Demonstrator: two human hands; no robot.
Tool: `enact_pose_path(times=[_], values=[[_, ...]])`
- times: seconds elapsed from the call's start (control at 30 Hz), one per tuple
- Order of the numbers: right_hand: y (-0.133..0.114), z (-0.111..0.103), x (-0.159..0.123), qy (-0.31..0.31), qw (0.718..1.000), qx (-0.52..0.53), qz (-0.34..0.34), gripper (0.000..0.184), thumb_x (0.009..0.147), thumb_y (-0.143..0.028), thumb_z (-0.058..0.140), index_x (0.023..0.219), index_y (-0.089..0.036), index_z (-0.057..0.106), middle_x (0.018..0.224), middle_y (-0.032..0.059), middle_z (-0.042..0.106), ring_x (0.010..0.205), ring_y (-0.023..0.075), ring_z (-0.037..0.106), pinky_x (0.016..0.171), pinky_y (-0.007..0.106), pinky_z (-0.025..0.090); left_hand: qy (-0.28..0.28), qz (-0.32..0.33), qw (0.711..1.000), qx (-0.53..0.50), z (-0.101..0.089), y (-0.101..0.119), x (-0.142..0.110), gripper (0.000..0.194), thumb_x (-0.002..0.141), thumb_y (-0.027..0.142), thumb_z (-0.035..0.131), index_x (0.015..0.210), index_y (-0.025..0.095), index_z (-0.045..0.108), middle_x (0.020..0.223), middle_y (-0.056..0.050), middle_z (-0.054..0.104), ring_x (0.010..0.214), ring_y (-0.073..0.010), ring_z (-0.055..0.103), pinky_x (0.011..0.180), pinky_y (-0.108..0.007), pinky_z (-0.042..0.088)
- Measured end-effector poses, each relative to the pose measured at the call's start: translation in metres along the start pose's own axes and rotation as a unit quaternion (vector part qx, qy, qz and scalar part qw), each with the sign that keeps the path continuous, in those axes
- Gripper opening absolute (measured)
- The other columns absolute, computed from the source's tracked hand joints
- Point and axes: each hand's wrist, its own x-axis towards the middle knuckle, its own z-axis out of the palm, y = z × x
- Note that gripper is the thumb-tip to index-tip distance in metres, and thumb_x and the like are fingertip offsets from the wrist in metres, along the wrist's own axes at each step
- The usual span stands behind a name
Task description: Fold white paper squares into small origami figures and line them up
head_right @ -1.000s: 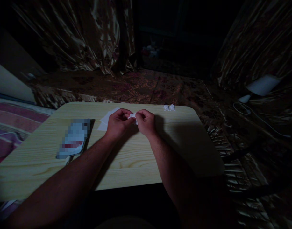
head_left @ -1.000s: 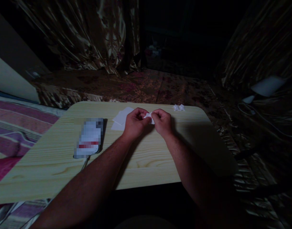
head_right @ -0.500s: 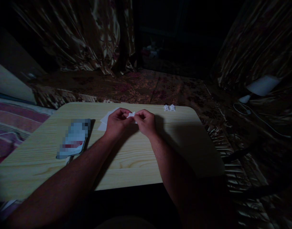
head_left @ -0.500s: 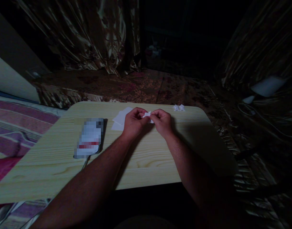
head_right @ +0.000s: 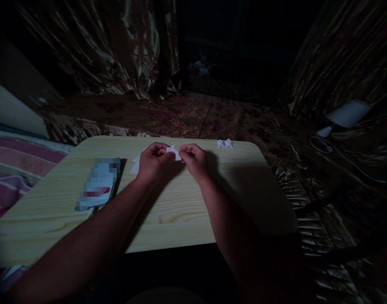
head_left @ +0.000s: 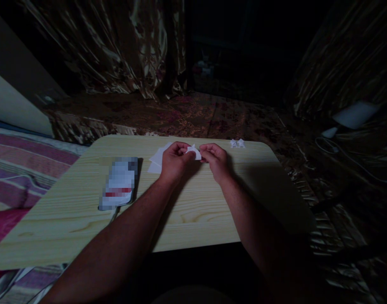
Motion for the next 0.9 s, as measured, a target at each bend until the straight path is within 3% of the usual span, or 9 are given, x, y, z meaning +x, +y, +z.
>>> enact_pose_path(times=[0.13,0.4,0.53,0.7,0.8,0.9], values=[[0.0019,0.0002,0.0001,-0.01,0.999,-0.037,0.009,0.021,0.068,-0.034,0.065,0.077,-0.016,0.063,0.063,-0.0015,0.06,0.055,0.0097,0.054,0.052,0.021,0.043,0.002,0.003,1.0,-0.002,-0.0003,0.0004,0.0002,0.023,0.059,0.02,0.071,0.08,0.017,0.06,0.067,0.002,0.062,0.057,-0.0099,0.057,0.058,-0.023,0.045],[0.0038,-0.003,0.0013,-0.002,0.995,-0.07,-0.073,0.011,0.07,-0.026,0.061,0.067,-0.015,0.061,0.059,-0.0026,0.057,0.055,0.0096,0.051,0.054,0.022,0.039,-0.027,-0.018,0.999,-0.014,0.0007,-0.0007,-0.0006,0.03,0.057,0.018,0.072,0.084,0.017,0.06,0.067,0.002,0.062,0.057,-0.01,0.057,0.058,-0.022,0.045],[0.0022,-0.002,0.0009,0.015,0.997,-0.059,-0.053,0.011,0.07,-0.026,0.061,0.067,-0.015,0.061,0.059,-0.0025,0.058,0.055,0.0097,0.052,0.054,0.022,0.04,-0.048,-0.023,0.998,-0.03,0.0012,-0.0013,-0.001,0.036,0.056,0.017,0.073,0.089,0.016,0.058,0.067,0.002,0.063,0.056,-0.01,0.057,0.056,-0.022,0.044],[0.0024,0.0014,0.0019,0.005,0.999,-0.052,-0.009,0.015,0.065,-0.027,0.067,0.075,-0.017,0.062,0.066,-0.0019,0.061,0.06,0.011,0.055,0.059,0.023,0.045,-0.012,-0.015,1.0,-0.002,-0.0034,0.0012,0.0023,0.037,0.056,0.015,0.072,0.09,0.017,0.057,0.065,0.003,0.062,0.054,-0.0102,0.057,0.054,-0.021,0.042],[0.0034,0.0008,0.0033,0.008,0.999,-0.041,-0.02,0.029,0.065,-0.029,0.069,0.091,-0.018,0.062,0.079,0.0006,0.065,0.071,0.0131,0.06,0.065,0.025,0.048,-0.061,-0.01,0.997,0.034,-0.0062,0.0018,0.0023,0.039,0.057,0.014,0.07,0.093,0.017,0.057,0.064,0.003,0.06,0.054,-0.0097,0.055,0.054,-0.02,0.041],[0.0057,-0.0008,0.0043,-0.009,0.998,-0.049,-0.045,0.028,0.067,-0.029,0.068,0.093,-0.018,0.063,0.08,0.0013,0.065,0.073,0.0134,0.06,0.067,0.026,0.049,-0.127,-0.005,0.989,0.073,-0.007,0.0019,-0.0002,0.041,0.058,0.013,0.07,0.097,0.018,0.057,0.065,0.004,0.058,0.054,-0.0093,0.053,0.051,-0.019,0.039]])
